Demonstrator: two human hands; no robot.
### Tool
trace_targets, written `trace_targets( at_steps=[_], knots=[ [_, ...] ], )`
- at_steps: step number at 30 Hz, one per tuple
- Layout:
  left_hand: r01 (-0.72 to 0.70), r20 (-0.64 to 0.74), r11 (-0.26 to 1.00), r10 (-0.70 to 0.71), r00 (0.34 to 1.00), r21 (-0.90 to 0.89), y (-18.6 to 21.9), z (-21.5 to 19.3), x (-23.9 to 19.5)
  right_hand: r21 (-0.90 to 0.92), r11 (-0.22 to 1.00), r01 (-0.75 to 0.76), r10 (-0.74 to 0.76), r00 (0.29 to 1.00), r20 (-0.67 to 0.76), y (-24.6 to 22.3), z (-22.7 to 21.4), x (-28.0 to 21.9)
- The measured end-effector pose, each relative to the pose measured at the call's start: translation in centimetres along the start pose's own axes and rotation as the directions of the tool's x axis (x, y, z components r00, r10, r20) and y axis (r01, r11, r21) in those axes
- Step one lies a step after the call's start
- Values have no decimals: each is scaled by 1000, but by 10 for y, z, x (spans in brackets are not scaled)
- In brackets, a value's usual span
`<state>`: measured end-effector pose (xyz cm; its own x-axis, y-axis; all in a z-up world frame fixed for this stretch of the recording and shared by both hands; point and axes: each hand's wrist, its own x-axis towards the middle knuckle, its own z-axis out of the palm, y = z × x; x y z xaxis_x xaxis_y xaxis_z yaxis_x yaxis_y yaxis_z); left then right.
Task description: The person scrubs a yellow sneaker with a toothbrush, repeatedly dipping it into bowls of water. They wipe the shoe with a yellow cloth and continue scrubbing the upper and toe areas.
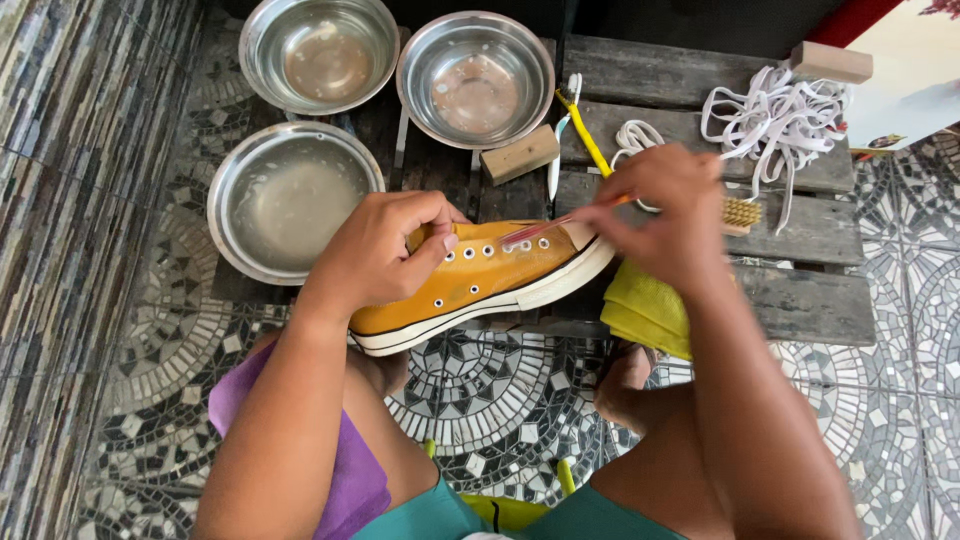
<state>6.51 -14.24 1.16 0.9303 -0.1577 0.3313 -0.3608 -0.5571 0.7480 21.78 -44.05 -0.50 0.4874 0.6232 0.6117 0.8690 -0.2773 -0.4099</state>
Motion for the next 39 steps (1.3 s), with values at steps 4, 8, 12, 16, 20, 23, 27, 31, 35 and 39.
trace_targets(
  at_steps=[4, 8, 12, 16, 20, 23, 27, 31, 35, 39],
  knots=[
    [15, 6, 1000, -15, 1000, 7, -1, 0, -2, 11, 998, 55, -55, 998, -2, -10, 9, -6],
    [-3, -3, 1000, 3, 1000, 16, 0, 0, -1, 26, 999, 25, -25, 1000, 18, 12, -3, -8],
    [8, 10, 1000, -8, 1000, 19, 1, 0, 0, 136, 991, 20, -15, 999, -37, -29, 20, 4],
    [8, 6, 1000, -9, 1000, 22, 0, 0, -2, 57, 998, 32, -31, 999, -16, -11, 10, -6],
    [-9, -2, 1000, 9, 1000, 16, -2, 0, -2, 29, 999, -27, 27, 1000, 8, 13, -4, -10],
    [-22, 7, 999, 22, 1000, 28, -3, 2, -1, 24, 1000, -9, 9, 1000, 1, -18, 9, 3],
    [-19, 12, 1000, 19, 1000, 10, -3, 0, 0, 104, 995, 13, -14, 1000, 7, -12, 22, 5],
    [-21, 15, 1000, 21, 1000, 14, -1, 0, -1, 178, 980, -84, 77, 996, 41, 42, 14, -11],
    [-32, 25, 999, 32, 999, 24, -2, 2, 0, 265, 961, -81, 67, 996, 64, 17, 22, 4],
    [-16, 30, 1000, 16, 999, 22, -6, 1, 0, 355, 927, -119, 86, 991, 105, 14, 25, 9]
  ],
)
